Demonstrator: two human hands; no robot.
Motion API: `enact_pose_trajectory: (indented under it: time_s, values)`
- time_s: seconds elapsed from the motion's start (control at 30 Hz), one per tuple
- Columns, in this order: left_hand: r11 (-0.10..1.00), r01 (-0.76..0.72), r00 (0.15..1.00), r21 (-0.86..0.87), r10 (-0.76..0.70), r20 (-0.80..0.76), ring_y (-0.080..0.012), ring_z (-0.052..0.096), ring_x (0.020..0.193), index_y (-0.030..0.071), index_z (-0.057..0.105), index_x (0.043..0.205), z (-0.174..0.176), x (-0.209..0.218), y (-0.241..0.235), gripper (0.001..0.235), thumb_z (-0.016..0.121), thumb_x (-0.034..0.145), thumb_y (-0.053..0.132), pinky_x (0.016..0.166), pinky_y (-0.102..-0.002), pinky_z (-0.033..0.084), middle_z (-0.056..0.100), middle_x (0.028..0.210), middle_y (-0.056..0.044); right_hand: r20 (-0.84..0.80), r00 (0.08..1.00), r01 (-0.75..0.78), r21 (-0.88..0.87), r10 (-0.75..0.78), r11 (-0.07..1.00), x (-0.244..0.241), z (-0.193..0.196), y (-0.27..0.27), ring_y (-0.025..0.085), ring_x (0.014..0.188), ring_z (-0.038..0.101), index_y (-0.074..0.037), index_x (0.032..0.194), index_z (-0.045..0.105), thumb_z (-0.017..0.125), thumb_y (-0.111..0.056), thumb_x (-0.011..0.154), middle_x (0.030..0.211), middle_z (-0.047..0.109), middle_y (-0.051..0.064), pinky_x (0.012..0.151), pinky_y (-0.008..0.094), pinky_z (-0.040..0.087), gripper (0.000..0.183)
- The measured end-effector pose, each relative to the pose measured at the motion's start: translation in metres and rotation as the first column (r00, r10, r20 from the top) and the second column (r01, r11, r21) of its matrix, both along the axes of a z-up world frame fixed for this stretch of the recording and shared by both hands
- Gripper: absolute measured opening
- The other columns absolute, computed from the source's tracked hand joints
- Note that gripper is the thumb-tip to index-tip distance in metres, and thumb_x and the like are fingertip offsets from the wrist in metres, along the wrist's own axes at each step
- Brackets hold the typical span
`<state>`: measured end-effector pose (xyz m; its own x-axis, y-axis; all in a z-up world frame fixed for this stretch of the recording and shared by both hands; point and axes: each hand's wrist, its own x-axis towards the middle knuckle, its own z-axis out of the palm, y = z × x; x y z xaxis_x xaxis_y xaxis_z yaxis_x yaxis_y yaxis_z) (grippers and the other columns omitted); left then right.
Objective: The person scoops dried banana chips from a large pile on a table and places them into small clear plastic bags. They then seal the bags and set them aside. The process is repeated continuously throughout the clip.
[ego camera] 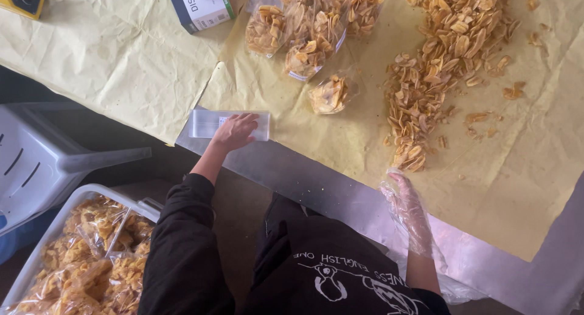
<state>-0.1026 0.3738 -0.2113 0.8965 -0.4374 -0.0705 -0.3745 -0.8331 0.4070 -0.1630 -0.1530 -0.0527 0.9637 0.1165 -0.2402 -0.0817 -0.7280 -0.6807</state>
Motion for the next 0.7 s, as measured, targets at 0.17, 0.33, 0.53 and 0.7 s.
enact_pose_trajectory:
  time_s: [0.17,0.33,0.53,0.7]
  values:
    - [0.999,0.044,0.998,0.010,-0.045,0.039,-0.0288,0.059,0.125,0.006,0.067,0.105,0.014,0.000,-0.003,0.042,0.083,0.074,0.027,0.099,-0.045,0.052,0.058,0.137,-0.010,0.067,0.993,-0.097,0.002,0.097,0.995,0.003,-0.021,0.002,0.030,0.122,0.063,-0.001,0.128,0.061,0.075,-0.009,0.089,0.132,0.065,0.019,0.106,0.039,0.047,0.041]
    - [0.999,0.052,0.994,-0.008,-0.051,0.092,-0.0315,0.056,0.133,0.006,0.067,0.105,-0.007,-0.007,0.001,0.037,0.082,0.077,0.026,0.095,-0.045,0.055,0.058,0.141,-0.011,0.031,0.997,-0.074,0.001,0.074,0.997,-0.002,-0.026,0.009,0.031,0.122,0.063,0.000,0.127,0.061,0.075,-0.012,0.089,0.130,0.066,0.019,0.104,0.039,0.047,0.042]
    - [0.994,0.079,0.995,-0.076,-0.074,0.064,-0.0311,0.055,0.138,0.008,0.066,0.105,-0.021,-0.007,0.006,0.026,0.076,0.087,0.024,0.098,-0.045,0.056,0.059,0.143,-0.009,-0.061,0.991,-0.120,-0.075,0.116,0.990,0.001,-0.018,0.024,0.028,0.110,0.069,-0.003,0.127,0.062,0.075,-0.015,0.090,0.120,0.071,0.018,0.096,0.038,0.053,0.040]
    - [0.992,-0.011,0.969,0.125,-0.020,0.245,-0.0332,0.060,0.122,0.007,0.068,0.116,0.016,-0.012,-0.026,0.047,0.071,0.070,0.017,0.087,-0.046,0.054,0.062,0.129,-0.011,-0.180,0.982,-0.052,0.029,0.056,0.998,0.002,-0.025,0.033,0.024,0.104,0.071,-0.003,0.127,0.061,0.072,-0.014,0.091,0.115,0.073,0.016,0.092,0.035,0.055,0.040]
